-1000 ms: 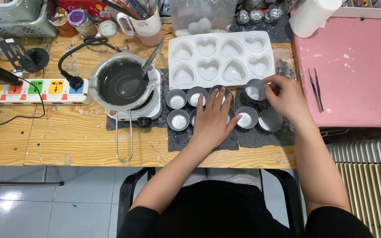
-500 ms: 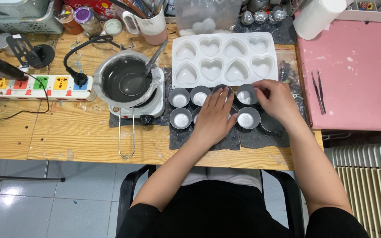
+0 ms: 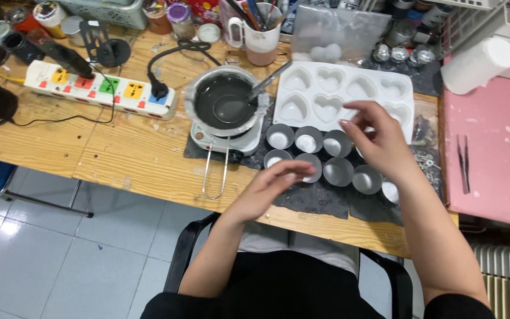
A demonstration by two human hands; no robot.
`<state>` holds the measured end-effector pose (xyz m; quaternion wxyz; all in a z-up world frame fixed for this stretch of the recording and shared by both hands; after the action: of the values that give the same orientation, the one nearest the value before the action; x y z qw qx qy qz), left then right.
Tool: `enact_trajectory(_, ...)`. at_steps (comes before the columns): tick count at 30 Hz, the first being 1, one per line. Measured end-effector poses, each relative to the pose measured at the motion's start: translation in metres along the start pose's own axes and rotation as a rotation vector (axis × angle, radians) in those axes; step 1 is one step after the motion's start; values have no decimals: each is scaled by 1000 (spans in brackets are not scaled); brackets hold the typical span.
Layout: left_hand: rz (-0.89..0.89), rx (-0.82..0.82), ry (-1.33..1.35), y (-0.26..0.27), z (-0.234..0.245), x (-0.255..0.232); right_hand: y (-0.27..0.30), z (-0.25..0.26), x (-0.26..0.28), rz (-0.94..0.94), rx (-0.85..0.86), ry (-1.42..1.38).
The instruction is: Stirring melted wax in a heating pot and preparing candle containers.
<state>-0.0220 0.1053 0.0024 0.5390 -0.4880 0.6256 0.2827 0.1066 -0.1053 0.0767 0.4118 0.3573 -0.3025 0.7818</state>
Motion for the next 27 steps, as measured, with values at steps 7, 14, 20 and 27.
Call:
enact_trajectory(7,77,-307,701,42,62,31,-73,-63,33,17,181,-383)
enact_trajectory(14,28,-257,1024,61,74,11,-97,-86,43,-79,186,-513)
enact_trajectory(20,44,-212,830,70,70,-19,-71,-68,100,513,13,51)
enact_trajectory(27,63,-173,717,71,68,-27,-65,-66,126,678,25,291)
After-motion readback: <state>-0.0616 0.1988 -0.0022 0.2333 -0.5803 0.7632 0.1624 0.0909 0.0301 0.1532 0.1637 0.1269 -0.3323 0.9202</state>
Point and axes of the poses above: each hand's wrist, its own y-axis away from the middle knuckle, its own z-axis out of the back of the hand, x = y × z, the point moved 3 cm from there along -y, towards the middle knuckle, and after that the axes turned 3 degrees about x, right-handed, at the moved point
